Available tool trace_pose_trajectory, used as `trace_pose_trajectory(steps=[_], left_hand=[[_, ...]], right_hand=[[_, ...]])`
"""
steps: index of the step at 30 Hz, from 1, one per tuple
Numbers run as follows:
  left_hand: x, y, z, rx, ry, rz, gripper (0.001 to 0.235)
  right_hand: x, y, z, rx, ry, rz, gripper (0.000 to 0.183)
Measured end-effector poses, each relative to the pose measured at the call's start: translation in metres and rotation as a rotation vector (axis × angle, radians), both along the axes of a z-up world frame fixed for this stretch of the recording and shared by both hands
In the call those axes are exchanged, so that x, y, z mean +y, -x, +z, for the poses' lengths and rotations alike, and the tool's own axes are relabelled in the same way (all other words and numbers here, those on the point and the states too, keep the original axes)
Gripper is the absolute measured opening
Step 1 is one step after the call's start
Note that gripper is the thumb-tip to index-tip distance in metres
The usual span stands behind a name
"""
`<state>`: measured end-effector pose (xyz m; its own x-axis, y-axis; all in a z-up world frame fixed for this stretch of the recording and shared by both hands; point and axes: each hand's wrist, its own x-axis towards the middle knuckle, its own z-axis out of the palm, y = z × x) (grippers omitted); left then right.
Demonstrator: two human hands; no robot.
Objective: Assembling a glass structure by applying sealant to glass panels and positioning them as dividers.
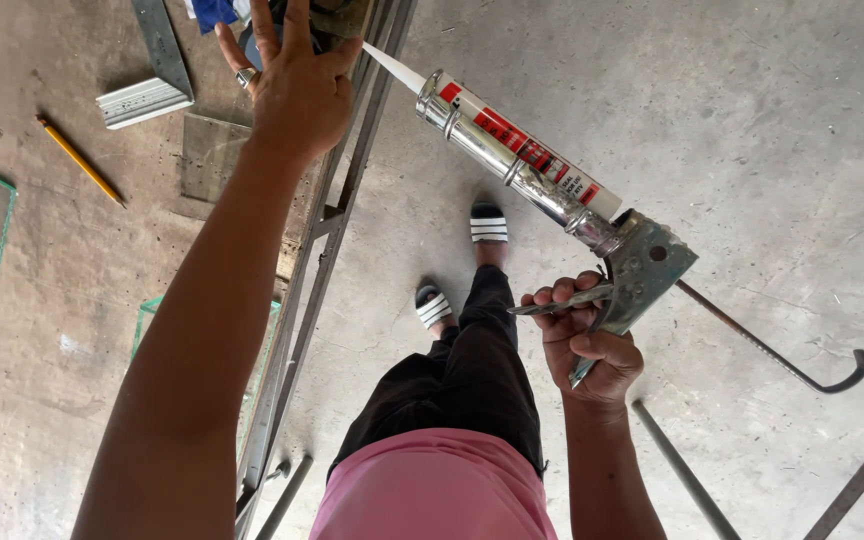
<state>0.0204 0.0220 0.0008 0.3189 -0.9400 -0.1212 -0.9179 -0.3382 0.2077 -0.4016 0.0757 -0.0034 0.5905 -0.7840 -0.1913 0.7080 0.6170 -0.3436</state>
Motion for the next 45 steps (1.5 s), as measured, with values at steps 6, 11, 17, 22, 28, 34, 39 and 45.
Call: trace_pose_trajectory(steps=[6, 11, 17, 22, 28, 34, 39, 45], left_hand=[[0.001, -0.001, 0.000, 0.005, 0.010, -0.020, 0.046], [-0.001, 0.001, 0.004, 0.020, -0.011, -0.003, 0.042], [-0.004, 0.002, 0.009, 0.021, -0.031, 0.002, 0.043], [0.000, -0.005, -0.004, -0.032, 0.065, -0.064, 0.040], [0.003, -0.003, 0.000, -0.002, 0.032, -0.038, 0.044], [0.006, 0.004, 0.010, 0.022, -0.024, -0.005, 0.044], [0.008, 0.007, 0.011, -0.006, -0.037, 0.004, 0.048], [0.008, 0.005, 0.006, -0.012, -0.029, 0.029, 0.045]], right_hand=[[0.000, -0.002, 0.003, 0.032, -0.035, -0.018, 0.058], [0.000, -0.001, 0.002, 0.048, -0.028, -0.019, 0.058], [-0.001, 0.000, 0.002, 0.030, -0.008, -0.008, 0.057], [-0.003, 0.002, -0.002, 0.029, -0.003, -0.004, 0.057], [0.000, 0.003, -0.002, 0.024, 0.011, -0.006, 0.057], [0.002, 0.003, -0.001, 0.036, -0.009, -0.013, 0.058], [0.003, 0.005, -0.002, 0.026, -0.017, -0.005, 0.056], [0.004, 0.003, -0.005, 0.011, -0.015, -0.012, 0.058]])
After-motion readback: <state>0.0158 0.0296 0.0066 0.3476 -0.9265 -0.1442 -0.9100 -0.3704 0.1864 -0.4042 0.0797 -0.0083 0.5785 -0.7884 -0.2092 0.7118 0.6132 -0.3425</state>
